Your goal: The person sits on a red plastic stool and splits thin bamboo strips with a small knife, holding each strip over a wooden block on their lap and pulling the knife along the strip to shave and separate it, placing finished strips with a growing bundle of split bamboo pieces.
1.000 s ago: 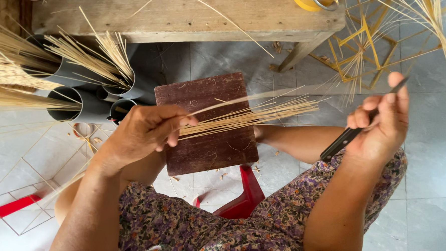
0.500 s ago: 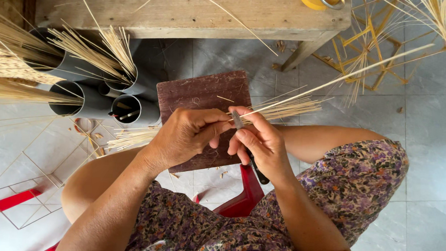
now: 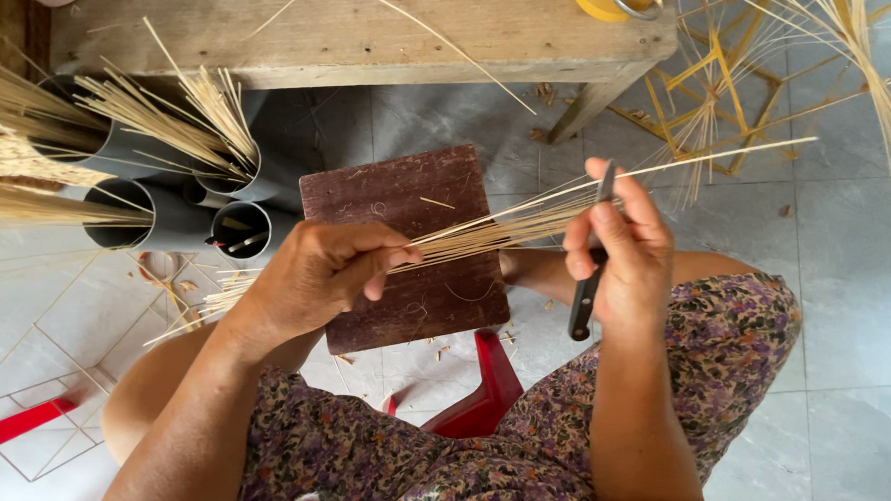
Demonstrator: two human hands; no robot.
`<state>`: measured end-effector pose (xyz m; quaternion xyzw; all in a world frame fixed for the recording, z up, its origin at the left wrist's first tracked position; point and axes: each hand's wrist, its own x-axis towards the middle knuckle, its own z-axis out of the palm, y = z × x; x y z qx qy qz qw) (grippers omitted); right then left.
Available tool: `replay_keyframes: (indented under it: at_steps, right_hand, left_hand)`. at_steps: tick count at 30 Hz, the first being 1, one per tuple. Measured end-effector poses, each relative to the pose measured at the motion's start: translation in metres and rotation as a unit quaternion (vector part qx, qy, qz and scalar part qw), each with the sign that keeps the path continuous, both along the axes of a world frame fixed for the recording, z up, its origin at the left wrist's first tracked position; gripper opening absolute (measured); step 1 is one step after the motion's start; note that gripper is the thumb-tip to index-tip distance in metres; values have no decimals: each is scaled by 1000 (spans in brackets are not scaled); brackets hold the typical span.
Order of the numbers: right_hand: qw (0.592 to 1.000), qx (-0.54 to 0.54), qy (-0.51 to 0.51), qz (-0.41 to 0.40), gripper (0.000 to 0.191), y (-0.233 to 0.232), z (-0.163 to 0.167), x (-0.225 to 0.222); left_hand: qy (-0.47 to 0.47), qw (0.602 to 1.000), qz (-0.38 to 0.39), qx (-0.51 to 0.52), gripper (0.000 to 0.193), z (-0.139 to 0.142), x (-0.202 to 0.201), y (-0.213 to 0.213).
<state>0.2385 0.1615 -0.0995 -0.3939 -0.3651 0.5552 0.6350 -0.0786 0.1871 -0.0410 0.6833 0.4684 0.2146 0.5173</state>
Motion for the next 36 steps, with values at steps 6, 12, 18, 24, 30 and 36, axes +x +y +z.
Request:
replay_keyframes:
  at_steps: [6,12,18,24,30,36]
  right_hand:
    - [997,-19,16,-75,39,2,2,27]
    - [991,-24,13,-132,37,2,2,45]
    - [983,-24,23,-179,37,2,0,64]
    - [980,21,37,-193,36,2,6,67]
    - [997,-9,12,79,42,-11,2,-15]
    - [985,-2,-71,156,39,-11,-4,-51]
  left_hand:
    - [-18,999,20,-27,27,-2,-25,0]
    - [2,998,38,-56,28,1,-38,-2]
    - [-3,998,38,-41,26,4,-36,-1]
    - [17,996,81,-21,20,7,-31,4]
    - [13,999,32,32,19,1,2,5]
    - [22,999,-19,45,21,3,23,0]
